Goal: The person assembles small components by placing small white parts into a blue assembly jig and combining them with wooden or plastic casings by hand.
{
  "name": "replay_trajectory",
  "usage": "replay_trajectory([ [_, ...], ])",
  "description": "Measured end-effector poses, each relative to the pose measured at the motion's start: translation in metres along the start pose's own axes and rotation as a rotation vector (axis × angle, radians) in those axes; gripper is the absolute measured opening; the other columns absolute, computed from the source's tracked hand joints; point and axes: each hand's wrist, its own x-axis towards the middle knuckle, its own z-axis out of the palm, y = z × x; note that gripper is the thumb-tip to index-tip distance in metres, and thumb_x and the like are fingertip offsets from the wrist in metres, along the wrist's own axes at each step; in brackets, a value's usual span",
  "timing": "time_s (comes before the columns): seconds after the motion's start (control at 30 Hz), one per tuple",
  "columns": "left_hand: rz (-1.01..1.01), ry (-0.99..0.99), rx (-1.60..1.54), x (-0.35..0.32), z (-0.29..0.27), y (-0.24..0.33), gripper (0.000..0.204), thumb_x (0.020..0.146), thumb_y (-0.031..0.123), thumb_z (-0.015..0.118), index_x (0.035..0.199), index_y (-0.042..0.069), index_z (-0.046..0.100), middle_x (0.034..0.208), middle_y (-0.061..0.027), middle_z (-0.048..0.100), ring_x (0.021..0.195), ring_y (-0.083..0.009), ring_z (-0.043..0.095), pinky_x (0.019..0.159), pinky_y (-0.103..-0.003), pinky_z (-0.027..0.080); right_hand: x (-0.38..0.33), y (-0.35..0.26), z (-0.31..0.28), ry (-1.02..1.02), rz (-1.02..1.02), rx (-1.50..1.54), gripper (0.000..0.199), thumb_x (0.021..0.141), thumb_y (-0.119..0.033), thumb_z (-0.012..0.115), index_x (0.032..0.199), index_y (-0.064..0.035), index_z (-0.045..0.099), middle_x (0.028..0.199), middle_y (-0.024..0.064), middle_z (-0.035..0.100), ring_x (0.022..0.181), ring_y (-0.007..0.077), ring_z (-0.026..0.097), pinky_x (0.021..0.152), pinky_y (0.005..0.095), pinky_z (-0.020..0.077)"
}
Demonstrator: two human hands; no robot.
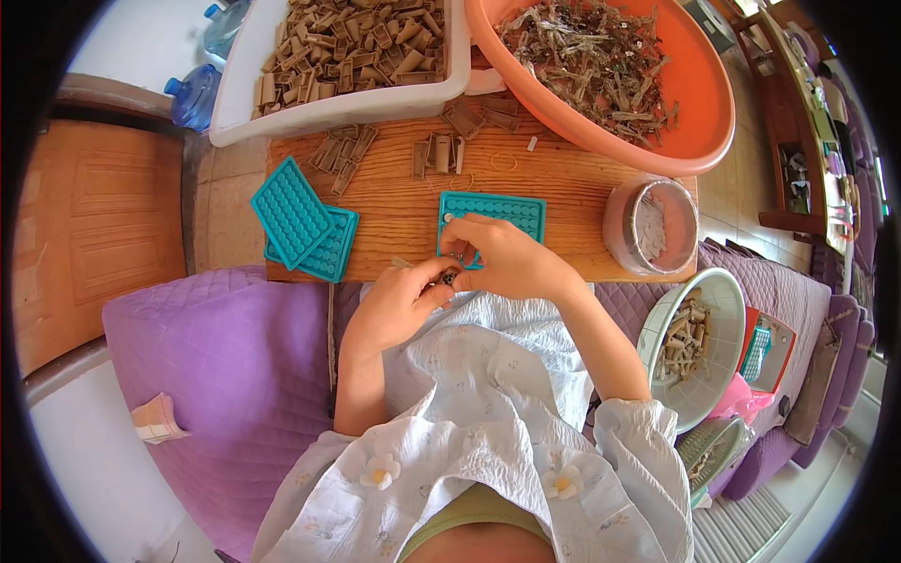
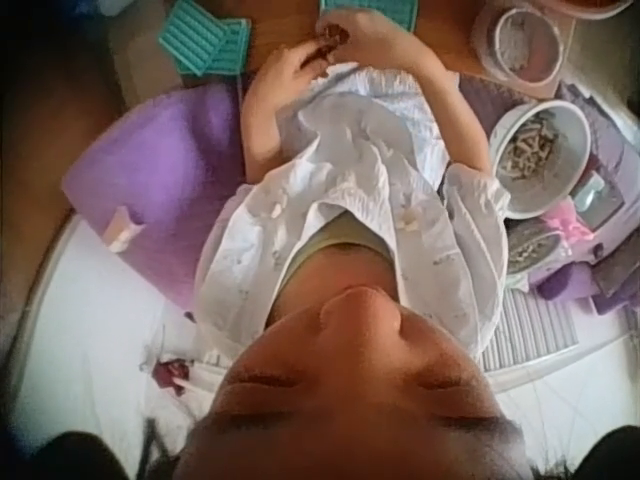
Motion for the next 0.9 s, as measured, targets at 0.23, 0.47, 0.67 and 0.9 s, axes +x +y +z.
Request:
replay_trajectory([
  [0.23, 0.077, -0.16, -0.789, -0.002, -0.012, -0.013, 0.023, 0.08, 0.012, 0.049, 0.1, -0.001, 0.051, 0.083, -0.0086, 0.058, 0.069, -0.0122, 0.057, 0.062, -0.024, 0.048, 0.035, 0.042, -0.02, 0.189, -0.14, 0.473, 0.034, 0.076, -0.031, 0.061, 0.087, -0.0005, 0.054, 0.082, 0.006, 0.055, 0.077, 0.0143, 0.052, 0.068, 0.0251, 0.0425],
  [0.47, 0.035, 0.007, -0.829, 0.005, -0.004, -0.012, 0.025, 0.084, 0.019, 0.049, 0.101, 0.001, 0.05, 0.085, -0.008, 0.058, 0.07, -0.0121, 0.057, 0.063, -0.024, 0.047, 0.083, 0.076, -0.034, 0.684, 0.083, -0.191, 0.026, 0.072, -0.018, 0.062, 0.09, -0.0019, 0.053, 0.076, 0.0114, 0.058, 0.072, 0.0196, 0.058, 0.065, 0.0296, 0.0459],
  [0.67, 0.043, 0.051, -0.789, 0.008, 0.004, -0.015, 0.03, 0.083, 0.026, 0.052, 0.1, 0.001, 0.05, 0.082, -0.0075, 0.058, 0.067, -0.0118, 0.057, 0.06, -0.024, 0.048, 0.104, 0.041, -0.028, 0.567, 0.159, -0.601, 0.035, 0.067, -0.014, 0.064, 0.096, -0.0035, 0.05, 0.074, 0.0143, 0.059, 0.075, 0.0294, 0.058, 0.06, 0.0391, 0.0469],
  [0.9, 0.096, 0.016, -0.828, 0.01, 0.008, -0.016, 0.03, 0.083, 0.026, 0.052, 0.099, 0.001, 0.051, 0.079, -0.0065, 0.057, 0.062, -0.0106, 0.055, 0.056, -0.022, 0.047, 0.111, 0.057, -0.03, 0.499, 0.208, -0.79, 0.027, 0.069, -0.008, 0.059, 0.094, -0.0032, 0.051, 0.073, 0.0146, 0.059, 0.074, 0.0307, 0.057, 0.061, 0.0412, 0.0464],
])
